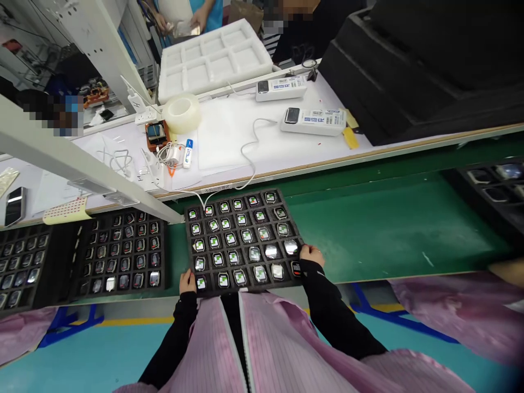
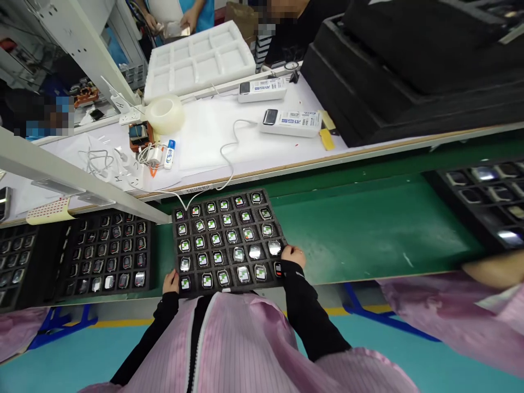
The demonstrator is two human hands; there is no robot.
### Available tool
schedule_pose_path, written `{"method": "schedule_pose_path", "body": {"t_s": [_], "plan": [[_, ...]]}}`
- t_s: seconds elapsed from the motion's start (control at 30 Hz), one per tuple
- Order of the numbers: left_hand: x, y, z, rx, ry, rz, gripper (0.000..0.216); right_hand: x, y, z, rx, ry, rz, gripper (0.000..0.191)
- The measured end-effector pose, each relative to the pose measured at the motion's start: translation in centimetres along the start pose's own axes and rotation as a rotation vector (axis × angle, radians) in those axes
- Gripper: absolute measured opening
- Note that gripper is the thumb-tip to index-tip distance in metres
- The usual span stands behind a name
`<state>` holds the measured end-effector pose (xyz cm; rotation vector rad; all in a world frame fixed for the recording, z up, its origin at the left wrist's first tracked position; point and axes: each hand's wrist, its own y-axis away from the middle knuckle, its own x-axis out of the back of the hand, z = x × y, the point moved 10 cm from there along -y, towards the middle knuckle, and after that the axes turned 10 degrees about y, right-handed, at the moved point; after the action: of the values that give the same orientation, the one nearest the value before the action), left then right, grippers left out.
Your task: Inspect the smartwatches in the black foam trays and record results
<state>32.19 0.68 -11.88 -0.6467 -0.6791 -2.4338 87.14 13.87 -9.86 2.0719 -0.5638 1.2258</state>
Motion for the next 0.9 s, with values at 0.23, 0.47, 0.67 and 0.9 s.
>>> {"method": "schedule_pose_path", "body": {"t_s": [0.23,0.47,0.67,0.9], "plan": [[-0.3,-3.9,3.5,0.042,0.035,0.031,0.035,-0.9,-1.5,-3.8,0.102,-0.063,-0.040,0.042],[-0.6,-1.3,2.7,0.005,0.120,-0.062,0.049,-0.5,11.4,-12.2,0.825,-0.196,-0.132,0.062],[-1.0,-0.6,2.4,0.016,0.172,-0.098,0.056,-4.3,25.4,-16.2,1.447,-0.113,-0.403,0.044],[-1.3,-0.3,1.8,0.003,0.189,-0.075,0.057,-5.8,28.0,-17.4,1.602,0.005,-0.353,0.044]]}}
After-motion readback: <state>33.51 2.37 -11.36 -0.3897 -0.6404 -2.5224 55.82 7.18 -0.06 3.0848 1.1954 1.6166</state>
